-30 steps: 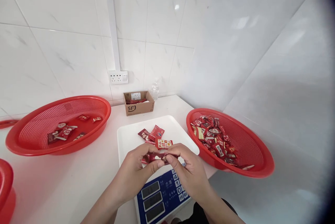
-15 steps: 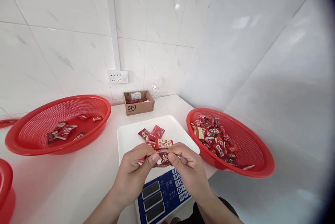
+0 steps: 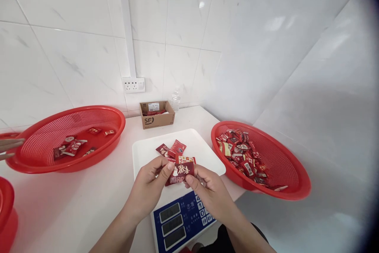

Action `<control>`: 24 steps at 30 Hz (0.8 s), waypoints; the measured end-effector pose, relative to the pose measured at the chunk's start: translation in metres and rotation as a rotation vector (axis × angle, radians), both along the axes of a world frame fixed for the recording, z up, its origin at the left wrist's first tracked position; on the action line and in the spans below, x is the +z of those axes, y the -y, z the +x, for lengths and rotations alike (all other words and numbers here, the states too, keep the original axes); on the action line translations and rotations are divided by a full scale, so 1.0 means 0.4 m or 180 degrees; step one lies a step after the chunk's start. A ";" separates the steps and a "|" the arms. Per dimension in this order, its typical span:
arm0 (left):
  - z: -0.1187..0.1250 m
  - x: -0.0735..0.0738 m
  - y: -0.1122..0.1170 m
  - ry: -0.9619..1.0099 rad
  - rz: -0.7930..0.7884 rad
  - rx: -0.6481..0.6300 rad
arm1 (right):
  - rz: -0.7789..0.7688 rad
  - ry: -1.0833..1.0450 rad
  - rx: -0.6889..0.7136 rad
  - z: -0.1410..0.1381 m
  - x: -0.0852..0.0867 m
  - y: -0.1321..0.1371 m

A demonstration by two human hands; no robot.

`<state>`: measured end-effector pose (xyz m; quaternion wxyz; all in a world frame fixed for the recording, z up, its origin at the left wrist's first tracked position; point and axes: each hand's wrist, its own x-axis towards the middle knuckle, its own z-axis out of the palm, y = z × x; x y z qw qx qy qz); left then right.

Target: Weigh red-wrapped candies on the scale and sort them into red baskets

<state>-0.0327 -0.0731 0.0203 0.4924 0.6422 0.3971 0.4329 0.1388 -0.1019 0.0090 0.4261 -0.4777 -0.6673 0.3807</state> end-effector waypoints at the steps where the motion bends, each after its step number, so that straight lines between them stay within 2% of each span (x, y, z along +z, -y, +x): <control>1: 0.002 0.000 0.001 -0.0034 0.0024 0.0002 | -0.0026 -0.0005 -0.0049 0.002 -0.003 0.000; 8: 0.011 -0.009 -0.005 -0.0012 -0.0008 -0.0514 | -0.0122 -0.0175 -0.0186 0.018 -0.009 -0.006; 14: 0.011 -0.024 -0.013 -0.0059 -0.0089 -0.0457 | -0.0220 -0.0222 -0.0172 0.017 -0.012 -0.008; 18: 0.008 -0.031 -0.013 -0.0120 -0.0107 -0.0453 | -0.0230 -0.0507 -0.0060 0.013 -0.005 -0.008; 21: 0.005 -0.033 -0.013 -0.0120 -0.0075 -0.0508 | -0.0059 -0.0610 -0.0105 0.013 -0.005 -0.010; 24: 0.003 -0.033 -0.011 0.0071 -0.0148 -0.0689 | 0.0484 -0.0521 -0.0268 0.017 -0.017 -0.015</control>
